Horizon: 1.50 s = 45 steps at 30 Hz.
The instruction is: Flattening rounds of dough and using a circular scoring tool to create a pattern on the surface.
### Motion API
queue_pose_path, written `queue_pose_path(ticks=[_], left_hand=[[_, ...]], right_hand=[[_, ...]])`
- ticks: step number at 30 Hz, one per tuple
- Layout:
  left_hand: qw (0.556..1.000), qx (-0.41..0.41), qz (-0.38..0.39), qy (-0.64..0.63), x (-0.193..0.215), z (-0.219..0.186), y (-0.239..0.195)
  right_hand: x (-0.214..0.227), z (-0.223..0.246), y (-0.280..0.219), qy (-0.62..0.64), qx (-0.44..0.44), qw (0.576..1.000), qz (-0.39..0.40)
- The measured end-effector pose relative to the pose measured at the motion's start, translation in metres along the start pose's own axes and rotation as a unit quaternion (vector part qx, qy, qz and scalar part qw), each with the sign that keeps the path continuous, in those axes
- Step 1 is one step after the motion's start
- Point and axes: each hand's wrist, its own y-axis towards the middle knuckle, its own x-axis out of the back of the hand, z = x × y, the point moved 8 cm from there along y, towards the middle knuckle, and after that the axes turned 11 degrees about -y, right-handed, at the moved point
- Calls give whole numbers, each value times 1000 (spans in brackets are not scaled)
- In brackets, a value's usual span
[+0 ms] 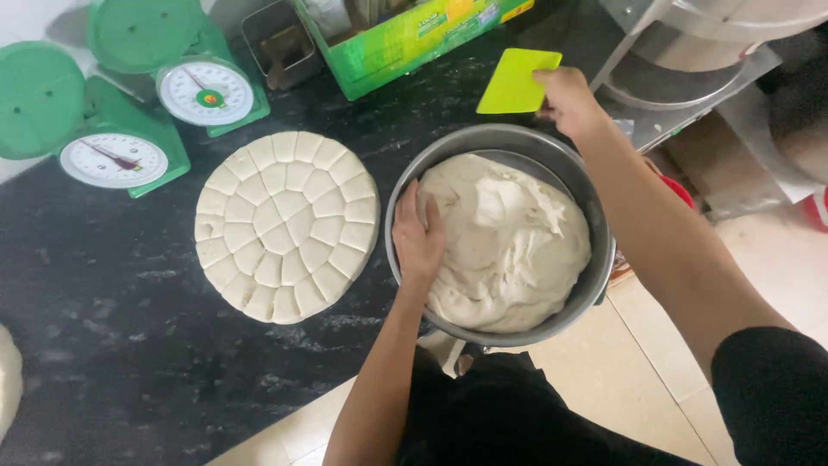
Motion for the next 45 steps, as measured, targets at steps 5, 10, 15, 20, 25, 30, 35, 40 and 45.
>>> queue_pose_path(ticks=[5, 10, 15, 20, 25, 30, 35, 40, 45], left_hand=[[997, 51, -1, 53, -3, 5, -4], [988, -58, 82, 115, -35, -21, -3], [979, -51, 134, 147, -68, -17, -15], [993, -6, 86, 76, -34, -9, -12], [975, 219, 28, 31, -16, 48, -6], [936, 330, 41, -113, -21, 61, 20], [885, 380, 150, -222, -9, 31, 9], [920, 170, 292, -197, -14, -30, 10], [913, 150, 352, -140, 0, -46, 11]], right_hand=[[-59, 8, -36, -18, -80, 982, 169], [-30, 99, -165, -259, 258, 929, -55], [-41, 38, -183, -443, 242, 861, 57], [-50, 21, -170, -466, 129, 862, 154], [-62, 14, -166, -509, 45, 829, 227], [-65, 45, -203, -407, 127, 862, 274], [-40, 73, -233, -478, 217, 821, 224], [-16, 79, -264, -427, 161, 863, 217], [-8, 87, -279, -409, 229, 861, 196]])
